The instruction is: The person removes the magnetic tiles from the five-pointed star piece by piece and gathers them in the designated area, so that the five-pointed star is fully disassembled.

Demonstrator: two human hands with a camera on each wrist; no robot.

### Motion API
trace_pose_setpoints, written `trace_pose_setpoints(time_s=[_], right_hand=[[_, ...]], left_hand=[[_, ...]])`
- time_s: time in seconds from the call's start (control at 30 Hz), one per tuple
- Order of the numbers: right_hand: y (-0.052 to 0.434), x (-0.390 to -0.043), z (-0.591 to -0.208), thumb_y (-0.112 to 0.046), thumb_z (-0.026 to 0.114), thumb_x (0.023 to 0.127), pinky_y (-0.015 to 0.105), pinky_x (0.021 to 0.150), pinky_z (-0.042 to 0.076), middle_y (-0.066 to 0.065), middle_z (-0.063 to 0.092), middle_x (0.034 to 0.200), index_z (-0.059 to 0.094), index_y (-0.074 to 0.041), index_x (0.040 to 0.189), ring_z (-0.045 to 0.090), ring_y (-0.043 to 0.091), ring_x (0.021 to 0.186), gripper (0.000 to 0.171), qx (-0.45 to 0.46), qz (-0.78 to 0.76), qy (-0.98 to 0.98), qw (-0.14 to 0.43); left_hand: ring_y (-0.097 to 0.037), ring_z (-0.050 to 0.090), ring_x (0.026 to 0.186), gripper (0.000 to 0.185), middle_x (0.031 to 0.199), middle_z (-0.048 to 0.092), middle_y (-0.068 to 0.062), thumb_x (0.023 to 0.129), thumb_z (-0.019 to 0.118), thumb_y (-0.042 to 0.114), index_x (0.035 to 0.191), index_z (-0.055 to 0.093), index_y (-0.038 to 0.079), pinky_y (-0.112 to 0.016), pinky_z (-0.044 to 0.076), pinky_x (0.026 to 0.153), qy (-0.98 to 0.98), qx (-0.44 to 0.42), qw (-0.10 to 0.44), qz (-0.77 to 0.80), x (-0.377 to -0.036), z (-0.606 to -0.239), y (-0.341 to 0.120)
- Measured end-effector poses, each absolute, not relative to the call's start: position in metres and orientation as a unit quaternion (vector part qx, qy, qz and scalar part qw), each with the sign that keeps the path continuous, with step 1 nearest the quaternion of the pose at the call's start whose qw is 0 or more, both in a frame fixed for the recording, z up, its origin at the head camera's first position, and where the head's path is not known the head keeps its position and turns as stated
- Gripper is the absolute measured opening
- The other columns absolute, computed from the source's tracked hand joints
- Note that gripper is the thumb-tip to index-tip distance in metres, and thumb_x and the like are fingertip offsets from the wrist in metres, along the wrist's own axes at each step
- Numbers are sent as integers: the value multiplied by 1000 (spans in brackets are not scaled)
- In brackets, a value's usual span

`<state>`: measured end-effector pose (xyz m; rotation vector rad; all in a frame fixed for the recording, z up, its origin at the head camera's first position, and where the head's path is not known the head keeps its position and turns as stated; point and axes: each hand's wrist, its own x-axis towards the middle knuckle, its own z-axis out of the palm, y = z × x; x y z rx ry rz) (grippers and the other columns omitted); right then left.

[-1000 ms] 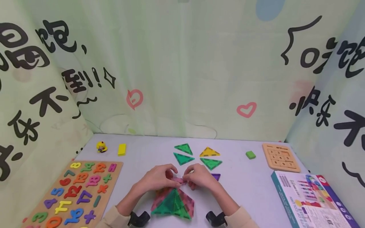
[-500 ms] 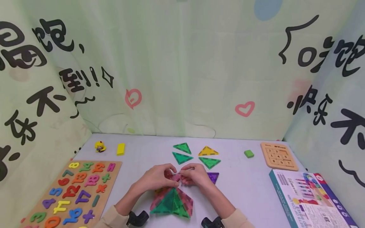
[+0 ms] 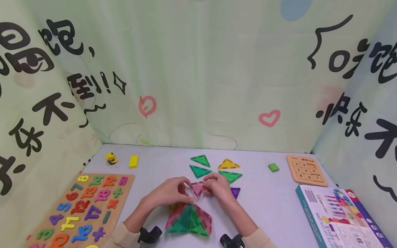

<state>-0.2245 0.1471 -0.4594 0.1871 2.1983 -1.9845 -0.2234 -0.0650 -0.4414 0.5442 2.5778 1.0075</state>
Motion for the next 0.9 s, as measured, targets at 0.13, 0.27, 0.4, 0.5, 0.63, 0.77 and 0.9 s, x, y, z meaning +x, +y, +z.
trace_pose_setpoints(time_s=[0.13,0.27,0.4,0.5,0.63,0.77,0.9], right_hand=[[147,-228,-461,-4,64,92,26,58,55,7,69,71,63,6,105,63,14,58,17,24,-609,790,74],[145,-230,-460,-5,65,92,26,55,51,9,67,67,65,3,101,60,14,54,13,-10,-525,850,50],[143,-230,-458,-8,68,90,26,52,43,7,62,61,67,-1,98,54,14,51,11,-22,-462,886,30],[143,-226,-457,-9,68,91,26,53,41,5,61,61,69,-4,96,52,13,53,7,-30,-447,894,26],[141,-215,-454,-8,65,92,25,55,45,4,64,69,72,-6,96,55,13,58,8,-63,-468,880,55],[136,-206,-453,-11,65,93,26,58,50,6,68,78,71,-4,100,59,14,65,12,-106,-496,855,113],[131,-201,-453,-17,66,95,27,62,50,7,67,84,70,-5,103,59,15,72,15,-120,-508,840,151]], left_hand=[[-16,57,87,51,102,66,-4,83,77,46,121,65,14,-32,50,72,904,178,167,351,-226,-437,-78],[-16,55,81,39,94,67,-2,87,73,45,108,72,11,-30,48,67,916,149,170,332,-228,-436,-91],[-16,53,72,34,79,65,-1,88,72,43,93,76,9,-27,43,61,919,135,174,328,-230,-440,-97],[-15,51,69,32,74,62,0,88,72,41,88,75,10,-26,41,60,911,136,182,345,-231,-443,-98],[-15,50,68,26,72,60,1,88,74,35,85,72,8,-26,39,60,893,135,186,387,-235,-447,-99],[-15,48,67,21,71,57,0,88,74,25,81,68,6,-26,37,60,870,133,190,434,-241,-452,-102],[-15,49,69,19,71,55,0,89,73,21,82,67,4,-26,38,61,856,138,198,458,-243,-454,-104]])
